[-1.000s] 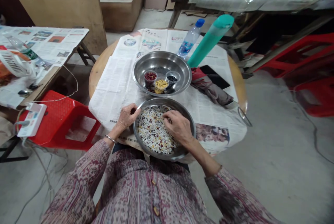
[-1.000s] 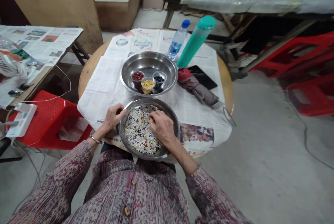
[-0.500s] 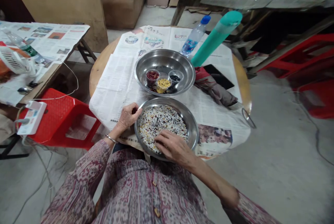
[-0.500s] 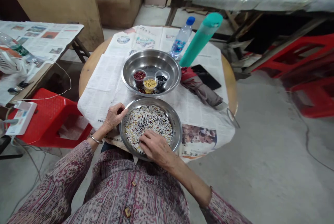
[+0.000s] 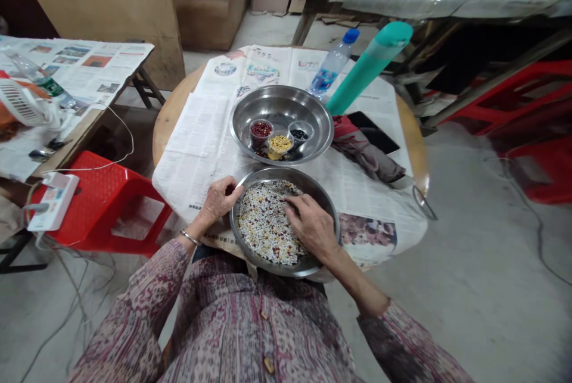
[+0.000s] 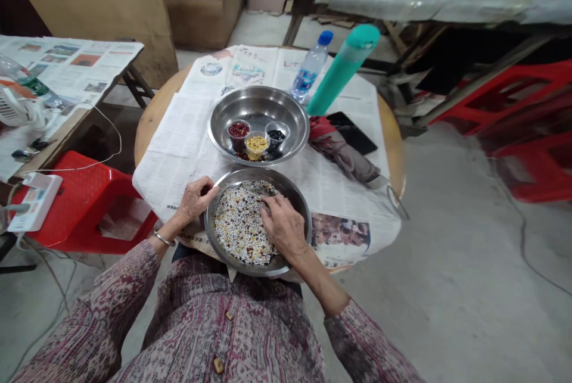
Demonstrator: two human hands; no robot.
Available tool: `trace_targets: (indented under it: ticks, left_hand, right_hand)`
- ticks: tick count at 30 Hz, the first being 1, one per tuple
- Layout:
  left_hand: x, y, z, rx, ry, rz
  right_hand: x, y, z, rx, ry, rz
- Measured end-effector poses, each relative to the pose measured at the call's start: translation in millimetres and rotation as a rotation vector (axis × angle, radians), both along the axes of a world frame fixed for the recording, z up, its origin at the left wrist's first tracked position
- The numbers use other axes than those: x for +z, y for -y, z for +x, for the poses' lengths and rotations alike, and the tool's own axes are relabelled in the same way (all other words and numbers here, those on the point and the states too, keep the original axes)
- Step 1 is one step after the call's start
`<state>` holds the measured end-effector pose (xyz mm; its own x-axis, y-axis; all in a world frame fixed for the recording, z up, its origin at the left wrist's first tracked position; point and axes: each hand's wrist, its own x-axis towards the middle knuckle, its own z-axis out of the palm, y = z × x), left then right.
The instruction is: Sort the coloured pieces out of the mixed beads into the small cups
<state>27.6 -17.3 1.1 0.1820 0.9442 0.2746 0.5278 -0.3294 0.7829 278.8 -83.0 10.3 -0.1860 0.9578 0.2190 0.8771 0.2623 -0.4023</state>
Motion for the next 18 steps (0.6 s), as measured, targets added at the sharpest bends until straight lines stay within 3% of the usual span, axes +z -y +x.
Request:
trace_targets:
  ticks: [4,10,14,18]
  left_hand:
    - [1.4,0.1,0.3,0.006,-0.014,-0.01]
    - [3.3,0.2,0.2,0.004,-0.016,0.004]
    - [1.2,0.1,0.1,0.004,-0.006,0.005]
    - [-0.9,-0.2,0.1,-0.007,0.002,0.013]
  right_hand:
    - [0.5,-6.0,-27.8,0.029,-0.032,-0.023]
    - [5.4,-1.7,-64.5,0.315,-0.038,-0.018]
    - [5.0,8.3,-51.0,0.489,-0.019,-0.021]
    - [2.2,12.9,-23.4,0.454,-0.02,-0.001]
